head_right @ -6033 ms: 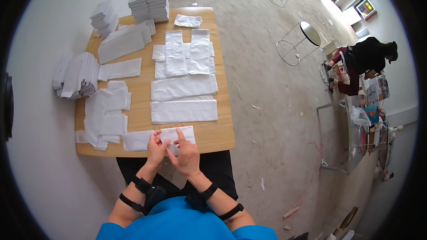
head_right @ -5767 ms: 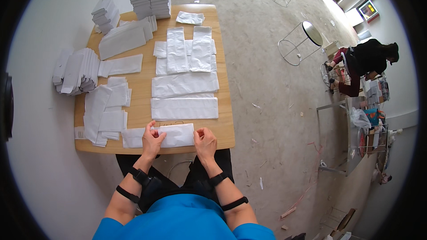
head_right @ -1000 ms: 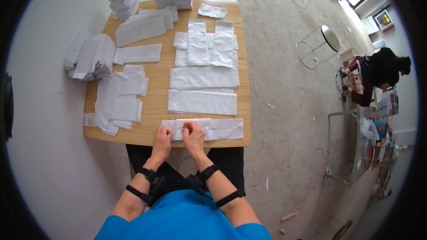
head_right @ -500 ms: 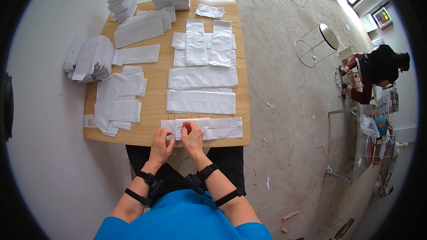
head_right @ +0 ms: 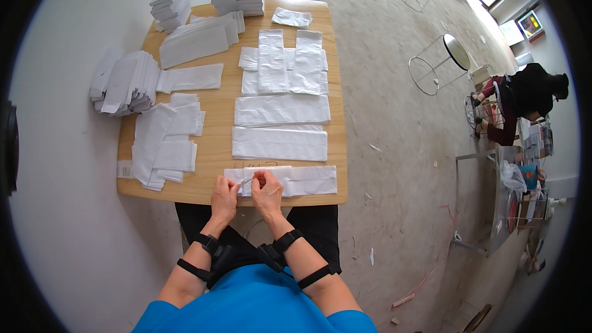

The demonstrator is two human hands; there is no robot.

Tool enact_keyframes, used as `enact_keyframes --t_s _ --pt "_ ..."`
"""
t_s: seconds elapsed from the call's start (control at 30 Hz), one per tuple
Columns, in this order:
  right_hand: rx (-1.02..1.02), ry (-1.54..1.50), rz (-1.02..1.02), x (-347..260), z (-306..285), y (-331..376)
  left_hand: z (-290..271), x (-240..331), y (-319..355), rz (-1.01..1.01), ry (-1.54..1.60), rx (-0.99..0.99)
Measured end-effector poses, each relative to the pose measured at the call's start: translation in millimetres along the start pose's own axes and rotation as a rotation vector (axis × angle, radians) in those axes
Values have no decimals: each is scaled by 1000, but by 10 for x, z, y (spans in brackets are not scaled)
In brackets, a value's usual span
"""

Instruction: Sort and organize white plastic bags on a wooden table.

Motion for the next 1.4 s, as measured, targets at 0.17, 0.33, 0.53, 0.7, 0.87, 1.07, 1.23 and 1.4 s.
enact_keyframes --t_s 0.17,0.33,0.53,0.7,0.87,1.07,1.23,1.4 --pt "15 -9 -12 -13 -20 -8 -167 -233 -50 -54 432 44" --pt "-41 21 25 -21 -61 -14 -296 -171 -33 -140 668 -12" --pt "-88 -30 122 -294 -218 53 -216 171 83 7 588 6" --pt "-19 47 -23 -436 -392 131 -136 665 185 209 439 -26" --pt "105 222 34 -246 -678 30 -95 549 147 78 304 28" --pt "140 320 17 -97 -729 -24 -21 350 58 9 235 40" --pt "171 325 -6 -38 -739 -43 20 317 38 6 207 20" --pt "153 376 8 -42 -733 -65 32 294 14 13 187 20"
Point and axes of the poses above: each hand's wrist, its own y-axis away from the middle knuckle, its own z-axis out of the palm, x = y × z, the point moved 6 cm from there along -y, towards the middle knuckle, and after that the axes turned 7 degrees about -z, right-handed, at the moved point
